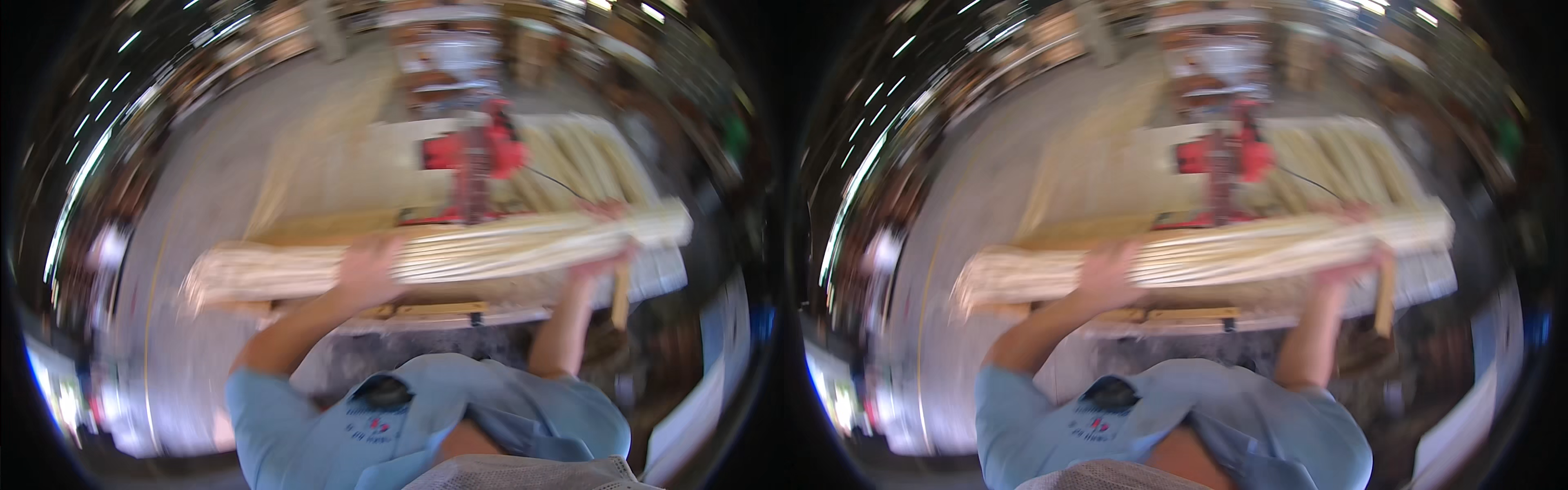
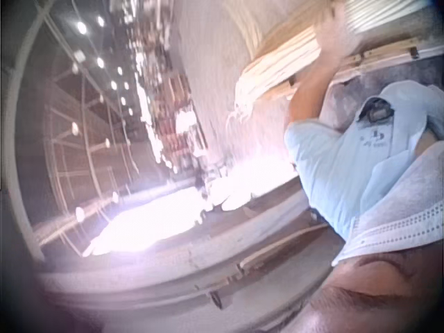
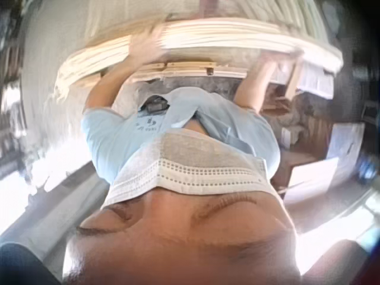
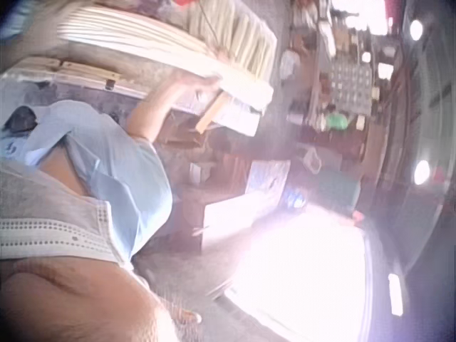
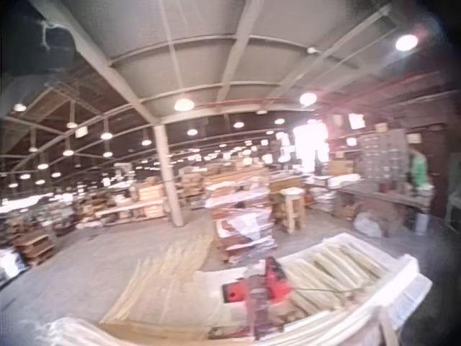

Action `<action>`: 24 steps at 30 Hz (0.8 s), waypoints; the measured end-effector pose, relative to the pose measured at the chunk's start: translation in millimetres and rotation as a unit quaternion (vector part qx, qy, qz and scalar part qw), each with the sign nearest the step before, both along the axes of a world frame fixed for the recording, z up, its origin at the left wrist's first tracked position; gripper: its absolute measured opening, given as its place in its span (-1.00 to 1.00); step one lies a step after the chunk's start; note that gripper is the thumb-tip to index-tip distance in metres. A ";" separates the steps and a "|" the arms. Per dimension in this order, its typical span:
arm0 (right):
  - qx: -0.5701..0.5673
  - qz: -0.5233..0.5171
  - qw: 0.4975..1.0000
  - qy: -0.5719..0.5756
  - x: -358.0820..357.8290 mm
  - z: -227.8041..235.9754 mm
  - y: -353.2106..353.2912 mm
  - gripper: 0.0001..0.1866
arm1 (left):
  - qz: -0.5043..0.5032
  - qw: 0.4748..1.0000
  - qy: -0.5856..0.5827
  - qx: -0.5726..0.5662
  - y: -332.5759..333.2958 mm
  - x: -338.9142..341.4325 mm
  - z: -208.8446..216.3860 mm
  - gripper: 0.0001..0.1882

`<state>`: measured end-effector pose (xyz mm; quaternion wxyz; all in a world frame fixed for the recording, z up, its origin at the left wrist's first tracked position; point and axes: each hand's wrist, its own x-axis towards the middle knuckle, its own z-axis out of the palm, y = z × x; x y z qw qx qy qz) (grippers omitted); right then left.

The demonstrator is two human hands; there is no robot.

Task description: The person opens a drawer to retrieve small items, then moves to a workbench to bundle thin wooden sticks with rubber bands. The person returns to the drawer to place items back and continues bundling sticks.

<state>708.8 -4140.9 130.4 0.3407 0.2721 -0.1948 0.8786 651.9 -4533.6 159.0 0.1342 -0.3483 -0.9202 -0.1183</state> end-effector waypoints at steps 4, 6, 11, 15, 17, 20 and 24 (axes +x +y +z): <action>0.106 0.006 0.991 -0.085 -10.8 10.9 -91.5 -0.16 | 0.007 0.999 0.037 -0.023 -16.6 -1.6 14.7 -0.19; 0.071 -0.040 0.993 -0.086 -9.3 18.1 -82.7 -0.14 | 0.018 1.000 0.003 -0.016 -13.0 -6.1 17.8 -0.15; -0.052 -0.100 0.990 0.081 2.5 63.3 14.3 -0.17 | -0.012 1.000 0.018 -0.017 4.6 -3.4 35.3 -0.23; 0.014 -0.074 0.993 0.091 -23.3 62.1 -31.4 -0.22 | -0.003 1.000 -0.003 0.004 -6.1 -6.0 38.6 -0.22; 0.010 -0.029 0.997 0.077 -29.0 53.4 -62.6 -0.22 | 0.015 0.999 -0.036 -0.006 -8.4 -8.6 42.3 -0.18; 0.063 -0.002 0.998 0.002 -28.5 36.4 -98.2 -0.19 | -0.007 1.000 -0.021 -0.004 -7.6 -10.1 44.3 -0.19; 0.078 -0.045 0.996 -0.009 -35.6 28.8 -82.3 -0.08 | -0.001 1.000 0.002 -0.020 -2.6 -15.8 47.1 -0.20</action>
